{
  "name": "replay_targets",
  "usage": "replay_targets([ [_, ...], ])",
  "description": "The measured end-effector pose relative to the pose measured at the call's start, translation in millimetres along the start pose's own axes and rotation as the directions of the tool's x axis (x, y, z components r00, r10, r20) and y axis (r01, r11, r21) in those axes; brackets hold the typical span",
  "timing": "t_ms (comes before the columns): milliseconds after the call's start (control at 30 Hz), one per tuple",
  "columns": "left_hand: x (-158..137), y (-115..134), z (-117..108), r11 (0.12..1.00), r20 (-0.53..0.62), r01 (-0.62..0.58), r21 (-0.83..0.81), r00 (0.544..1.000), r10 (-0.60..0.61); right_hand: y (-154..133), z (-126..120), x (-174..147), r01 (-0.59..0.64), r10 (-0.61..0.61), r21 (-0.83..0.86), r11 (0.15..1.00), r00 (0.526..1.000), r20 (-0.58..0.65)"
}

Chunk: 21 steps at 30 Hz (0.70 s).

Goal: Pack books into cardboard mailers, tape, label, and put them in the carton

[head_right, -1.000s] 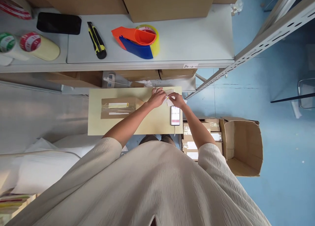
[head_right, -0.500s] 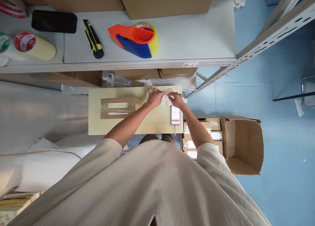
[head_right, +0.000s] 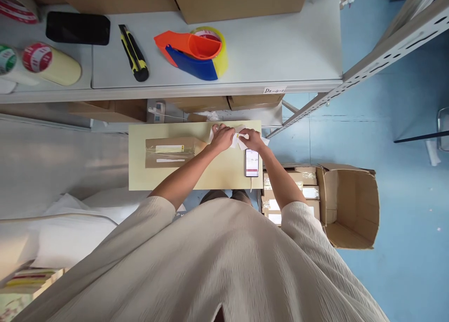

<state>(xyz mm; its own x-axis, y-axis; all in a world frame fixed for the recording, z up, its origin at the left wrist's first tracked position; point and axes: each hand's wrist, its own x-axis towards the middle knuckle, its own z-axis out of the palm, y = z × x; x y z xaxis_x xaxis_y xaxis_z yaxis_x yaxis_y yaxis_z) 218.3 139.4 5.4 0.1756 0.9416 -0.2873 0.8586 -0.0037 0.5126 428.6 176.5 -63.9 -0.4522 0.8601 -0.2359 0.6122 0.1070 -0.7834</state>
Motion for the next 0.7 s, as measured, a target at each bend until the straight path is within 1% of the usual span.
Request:
replay_targets([
  [200, 1.0, -4.4, -2.8, 0.999, 0.062, -0.042, -0.027, 0.997, 0.043, -3.1, -2.1, 1.0, 0.001, -0.004, 0.053, 0.999, 0.998, 0.059],
  [333, 2.8, -3.3, -1.8, 0.998, 0.085, -0.005, -0.056, 0.996, 0.010, 1.6, 1.8, 3.6, -0.006, 0.002, 0.101, 0.995, 0.999, 0.044],
  [500, 5.9, 0.5, -2.2, 0.996, 0.097, 0.046, -0.075, 0.995, -0.039, 8.1, 1.3, 7.5, 0.030, -0.040, 0.175, 0.984, 0.998, 0.051],
  [700, 8.3, 2.9, -1.4, 0.996, 0.110, 0.068, -0.065, 0.992, -0.061, 7.5, -1.3, 7.9, 0.034, -0.048, 0.223, 0.974, 0.997, 0.056],
])
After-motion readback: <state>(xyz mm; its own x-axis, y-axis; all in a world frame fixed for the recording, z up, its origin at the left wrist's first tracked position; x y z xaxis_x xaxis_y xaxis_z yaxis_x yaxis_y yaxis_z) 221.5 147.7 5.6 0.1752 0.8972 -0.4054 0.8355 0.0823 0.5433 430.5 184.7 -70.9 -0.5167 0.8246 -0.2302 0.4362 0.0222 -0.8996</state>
